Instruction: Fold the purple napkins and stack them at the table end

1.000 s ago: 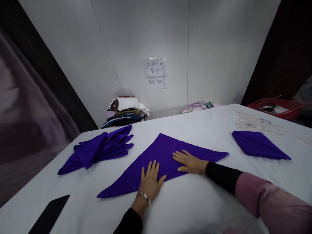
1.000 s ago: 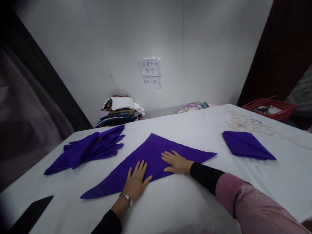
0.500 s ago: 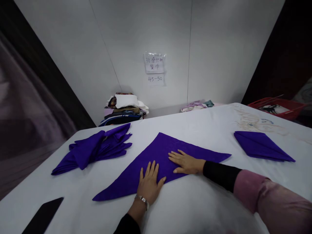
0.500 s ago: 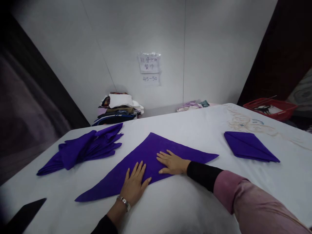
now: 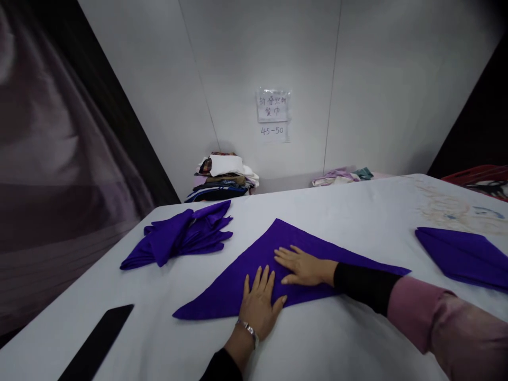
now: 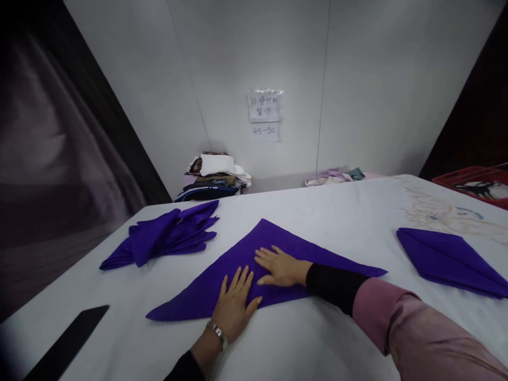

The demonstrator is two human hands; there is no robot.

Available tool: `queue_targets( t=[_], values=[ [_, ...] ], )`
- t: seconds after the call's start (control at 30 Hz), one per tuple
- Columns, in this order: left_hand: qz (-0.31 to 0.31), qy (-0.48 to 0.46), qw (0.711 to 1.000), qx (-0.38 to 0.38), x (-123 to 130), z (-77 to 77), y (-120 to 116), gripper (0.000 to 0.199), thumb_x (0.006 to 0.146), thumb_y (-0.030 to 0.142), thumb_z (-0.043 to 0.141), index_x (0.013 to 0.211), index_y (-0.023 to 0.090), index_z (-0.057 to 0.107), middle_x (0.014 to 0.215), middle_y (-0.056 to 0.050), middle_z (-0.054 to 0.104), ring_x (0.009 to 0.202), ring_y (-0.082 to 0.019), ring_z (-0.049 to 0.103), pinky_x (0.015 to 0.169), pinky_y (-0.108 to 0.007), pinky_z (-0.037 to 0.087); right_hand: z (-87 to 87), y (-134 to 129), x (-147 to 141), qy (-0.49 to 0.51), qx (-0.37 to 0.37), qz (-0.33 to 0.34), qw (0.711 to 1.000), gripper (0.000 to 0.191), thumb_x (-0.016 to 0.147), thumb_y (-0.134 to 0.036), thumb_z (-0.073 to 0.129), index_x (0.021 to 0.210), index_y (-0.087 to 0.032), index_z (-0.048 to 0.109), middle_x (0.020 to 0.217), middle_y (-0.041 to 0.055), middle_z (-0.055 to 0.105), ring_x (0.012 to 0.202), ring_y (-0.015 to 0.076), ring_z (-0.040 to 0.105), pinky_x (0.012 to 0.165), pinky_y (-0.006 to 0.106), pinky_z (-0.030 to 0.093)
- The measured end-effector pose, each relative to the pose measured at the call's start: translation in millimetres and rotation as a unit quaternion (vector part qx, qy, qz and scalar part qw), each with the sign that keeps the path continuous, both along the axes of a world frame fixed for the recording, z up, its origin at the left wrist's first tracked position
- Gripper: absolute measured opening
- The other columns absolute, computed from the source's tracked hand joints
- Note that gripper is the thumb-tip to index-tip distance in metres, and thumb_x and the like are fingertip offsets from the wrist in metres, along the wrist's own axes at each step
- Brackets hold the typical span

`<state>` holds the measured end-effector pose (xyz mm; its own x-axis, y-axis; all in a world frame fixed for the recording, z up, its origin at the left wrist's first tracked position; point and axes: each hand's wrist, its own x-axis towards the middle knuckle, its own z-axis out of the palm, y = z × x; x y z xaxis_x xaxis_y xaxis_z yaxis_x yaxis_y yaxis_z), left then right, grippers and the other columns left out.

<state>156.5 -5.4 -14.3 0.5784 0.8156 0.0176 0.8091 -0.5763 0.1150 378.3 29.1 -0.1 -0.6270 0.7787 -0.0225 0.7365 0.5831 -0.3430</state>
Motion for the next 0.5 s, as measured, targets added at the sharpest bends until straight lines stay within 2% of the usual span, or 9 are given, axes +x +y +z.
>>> queue_targets(
  t=[0.07, 0.1, 0.13, 0.23, 0.3, 0.37, 0.5],
  values=[
    [0.001, -0.005, 1.0, 0.0, -0.6, -1.3, -0.1, 0.066, 0.088, 0.058, 0.028, 0.142, 0.02, 0.028, 0.15, -0.006, 0.024, 0.139, -0.026, 0.014, 0.111, -0.056, 0.014, -1.7, 4.4, -1.9, 0.0, -0.013, 0.046, 0.999, 0.074, 0.087, -0.065, 0.03, 0.146, -0.022, 0.016, 0.151, 0.0072, 0.017, 0.138, 0.023, 0.012, 0.111, 0.045, 0.003],
    [0.002, -0.007, 1.0, -0.001, -0.9, -2.0, -0.1, 0.066, 0.087, 0.059, 0.027, 0.142, 0.021, 0.027, 0.15, -0.005, 0.023, 0.139, -0.026, 0.013, 0.111, -0.056, 0.014, -1.9, 10.2, 5.9, -0.009, -0.016, 0.04, 0.999, 0.074, 0.087, -0.065, 0.03, 0.146, -0.022, 0.018, 0.151, 0.007, 0.018, 0.138, 0.0235, 0.012, 0.111, 0.046, 0.003],
    [0.003, -0.009, 1.0, -0.004, -1.1, -2.6, -0.1, 0.066, 0.087, 0.059, 0.027, 0.142, 0.021, 0.026, 0.15, -0.004, 0.022, 0.139, -0.025, 0.013, 0.111, -0.056, 0.013, -1.5, 17.8, 17.6, -0.025, -0.018, 0.007, 1.0, 0.073, 0.087, -0.064, 0.031, 0.145, -0.022, 0.02, 0.15, 0.007, 0.019, 0.138, 0.0243, 0.013, 0.111, 0.047, 0.005],
    [0.003, -0.015, 1.0, -0.011, -2.0, -4.2, 0.1, 0.067, 0.087, 0.06, 0.027, 0.142, 0.022, 0.025, 0.151, -0.003, 0.02, 0.139, -0.025, 0.012, 0.111, -0.056, 0.012, 1.9, 44.0, 54.5, -0.081, -0.005, -0.167, 0.983, 0.073, 0.089, -0.062, 0.028, 0.144, -0.015, 0.025, 0.149, 0.0137, 0.02, 0.137, 0.0304, 0.014, 0.109, 0.052, 0.008],
    [0.003, -0.024, 1.0, -0.013, -2.6, -5.4, 0.4, 0.067, 0.087, 0.06, 0.026, 0.142, 0.023, 0.025, 0.151, -0.002, 0.02, 0.139, -0.024, 0.011, 0.112, -0.055, 0.012, 3.1, 56.1, 60.4, -0.098, 0.009, -0.225, 0.969, 0.076, 0.089, -0.062, 0.026, 0.144, -0.01, 0.025, 0.149, 0.0174, 0.017, 0.137, 0.0322, 0.012, 0.109, 0.053, 0.007],
    [0.003, -0.034, 0.999, -0.012, -3.1, -6.5, 0.7, 0.066, 0.087, 0.061, 0.026, 0.142, 0.024, 0.025, 0.151, -0.002, 0.019, 0.139, -0.024, 0.011, 0.112, -0.055, 0.012, 0.9, 60.7, 44.3, -0.081, 0.023, -0.182, 0.98, 0.079, 0.088, -0.065, 0.025, 0.144, -0.009, 0.023, 0.15, 0.0161, 0.014, 0.138, 0.0298, 0.008, 0.11, 0.051, 0.005],
    [0.011, -0.047, 0.999, -0.016, -2.6, -6.2, 0.5, 0.065, 0.086, 0.06, 0.029, 0.142, 0.026, 0.026, 0.15, -0.001, 0.022, 0.139, -0.025, 0.013, 0.112, -0.055, 0.014, -8.9, 64.5, -15.2, -0.023, 0.025, -0.007, 0.999, 0.079, 0.086, -0.069, 0.023, 0.145, -0.016, 0.02, 0.151, 0.0091, 0.015, 0.138, 0.0235, 0.009, 0.111, 0.046, 0.004]
  ],
)
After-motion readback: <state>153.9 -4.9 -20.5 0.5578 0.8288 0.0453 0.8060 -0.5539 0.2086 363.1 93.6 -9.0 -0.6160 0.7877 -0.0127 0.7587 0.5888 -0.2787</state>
